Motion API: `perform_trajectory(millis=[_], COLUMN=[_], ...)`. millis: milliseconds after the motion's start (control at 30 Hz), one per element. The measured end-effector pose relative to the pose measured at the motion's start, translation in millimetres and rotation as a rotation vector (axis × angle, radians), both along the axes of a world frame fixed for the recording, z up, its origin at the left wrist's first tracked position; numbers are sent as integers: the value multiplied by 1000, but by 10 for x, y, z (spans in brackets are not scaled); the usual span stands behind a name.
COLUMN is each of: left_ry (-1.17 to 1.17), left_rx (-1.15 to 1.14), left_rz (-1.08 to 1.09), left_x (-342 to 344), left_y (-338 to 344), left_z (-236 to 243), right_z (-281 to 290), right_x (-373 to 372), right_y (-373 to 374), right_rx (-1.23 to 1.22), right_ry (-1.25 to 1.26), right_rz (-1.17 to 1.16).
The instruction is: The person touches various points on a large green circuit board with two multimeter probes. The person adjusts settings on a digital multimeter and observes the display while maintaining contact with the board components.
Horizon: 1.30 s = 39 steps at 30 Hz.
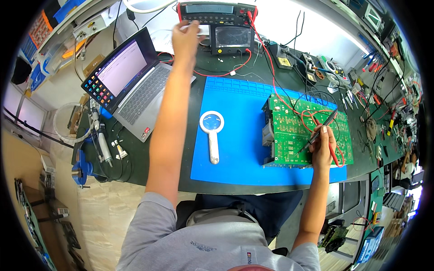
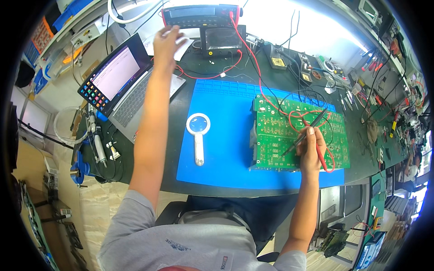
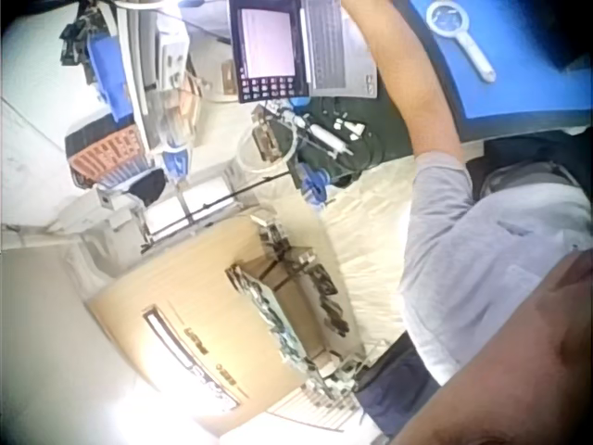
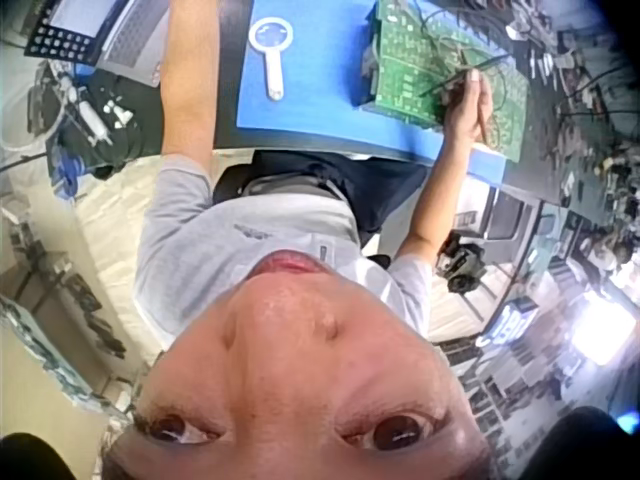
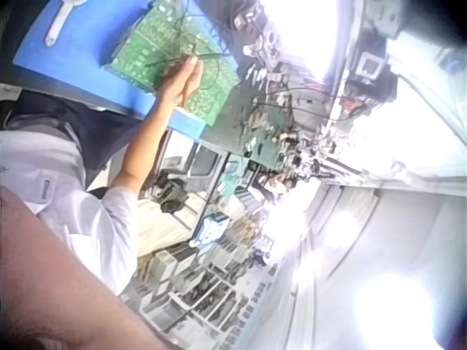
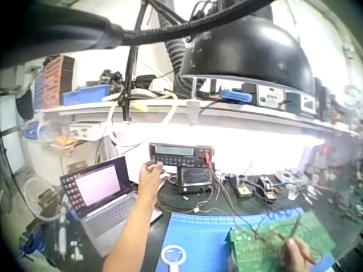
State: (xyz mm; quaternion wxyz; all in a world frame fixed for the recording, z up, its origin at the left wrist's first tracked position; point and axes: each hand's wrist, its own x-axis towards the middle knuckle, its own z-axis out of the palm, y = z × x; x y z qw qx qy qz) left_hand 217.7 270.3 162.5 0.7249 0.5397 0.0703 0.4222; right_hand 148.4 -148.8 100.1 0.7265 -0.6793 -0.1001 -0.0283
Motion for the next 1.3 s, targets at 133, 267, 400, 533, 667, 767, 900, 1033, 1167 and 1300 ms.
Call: perform_trajectory(millis=[133, 267, 400, 533, 667, 767, 900, 1033, 1167, 1300], left_ry=[254, 204, 151, 231, 151, 135, 175, 140, 191, 250], left_rx=[283, 328, 333, 510, 477, 354, 411, 723, 928, 1148], left_rz=[251, 143, 242, 440, 401, 309, 459, 23, -613, -769], left_x=[178, 262, 362, 437, 442, 354, 86, -310, -771, -956], left_y=[480, 618, 648, 695, 672, 561, 66, -921, -1763, -2119], left_z=[-2, -57, -119, -158, -199, -201, -158, -160, -227, -303], right_z=[23, 33, 39, 36, 24, 15, 21, 37, 49, 34], right_x=[-14, -34, -26, -16, -29, -16, -1, -9, -23, -22], right_y=[16, 47, 54, 55, 43, 27, 10, 35, 54, 46], right_rx=[-18, -19, -7, -41, -80, -64, -63, -43, -8, 20], right_ry=[-8, -16, -16, -32, -43, -44, -22, -2, -4, -22], right_rz=[-18, -47, -39, -33, -36, -43, 1, -38, -26, -29])
